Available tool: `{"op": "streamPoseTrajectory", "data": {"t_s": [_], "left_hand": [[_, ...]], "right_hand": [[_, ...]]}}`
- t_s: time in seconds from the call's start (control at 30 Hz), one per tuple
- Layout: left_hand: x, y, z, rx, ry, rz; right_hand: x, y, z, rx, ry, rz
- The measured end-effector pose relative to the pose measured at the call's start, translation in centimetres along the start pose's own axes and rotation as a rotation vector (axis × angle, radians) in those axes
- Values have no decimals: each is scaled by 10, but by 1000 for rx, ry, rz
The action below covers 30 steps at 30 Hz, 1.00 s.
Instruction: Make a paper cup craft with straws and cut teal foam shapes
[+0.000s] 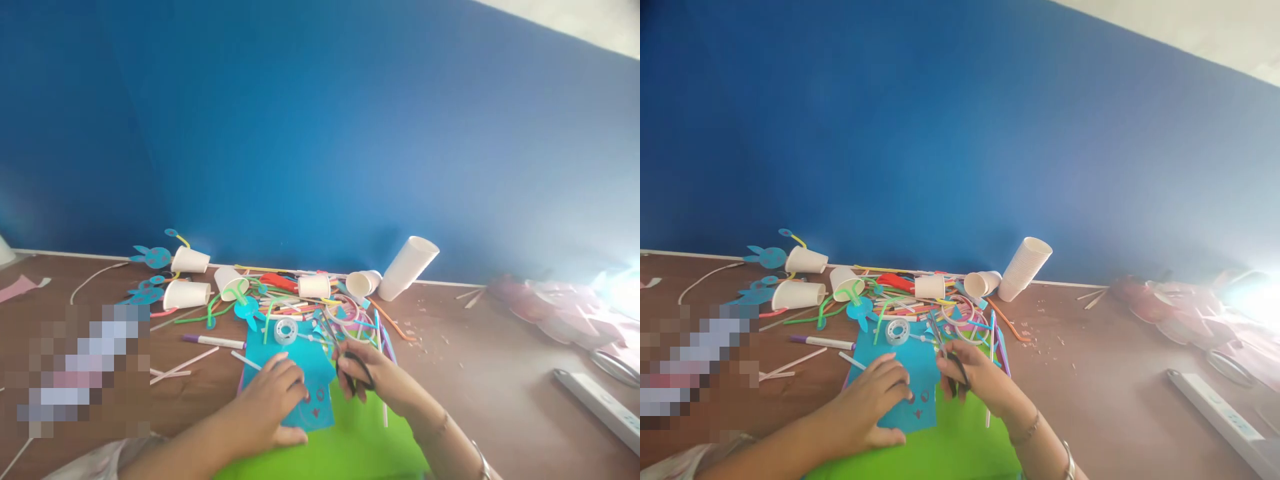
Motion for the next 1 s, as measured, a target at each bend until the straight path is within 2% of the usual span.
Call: {"op": "streamPoseTrajectory", "data": {"t_s": [0.07, 0.13, 0.23, 0.33, 0.4, 0.47, 0.57, 0.63, 0.73, 0.8, 0.87, 1.0], "left_hand": [[-7, -2, 0, -10, 37, -97], [-13, -3, 0, 31, 34, -153], [-18, -3, -2, 102, -60, -147], [-23, 0, -4, 181, -123, -202], [-28, 2, -5, 200, -104, -246], [-32, 5, -5, 172, -65, -276], [-33, 14, -2, 112, -24, -329], [-32, 23, 1, 87, 2, -379], [-33, 33, 6, 46, 84, -441], [-34, 32, 9, 39, 139, -450], [-35, 26, 10, 60, 161, -431], [-32, 10, 7, 109, 57, -381]], "right_hand": [[-16, 3, 19, 27, 90, -67], [-31, 4, 33, 65, 165, -72], [-53, -3, 44, 73, 289, 4], [-63, -10, 52, 142, 354, 40], [-63, -12, 53, 204, 341, 39], [-58, -14, 49, 200, 289, 52], [-47, -24, 33, -24, 198, 141], [-40, -30, 21, -195, 131, 294], [-32, -30, 6, -318, 51, 546], [-32, -27, -2, -328, 37, 624], [-36, -24, -7, -306, 29, 599], [-47, -19, -20, -214, -15, 316]]}}
Point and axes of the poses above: each hand's wrist, its own z-axis away from the middle knuckle, its own y-axis out of the palm, x = y × z, the point moved 5 cm from there along -z, towards the middle knuckle, and after that the axes turned 2 degrees about -z, right-handed, at the moved point
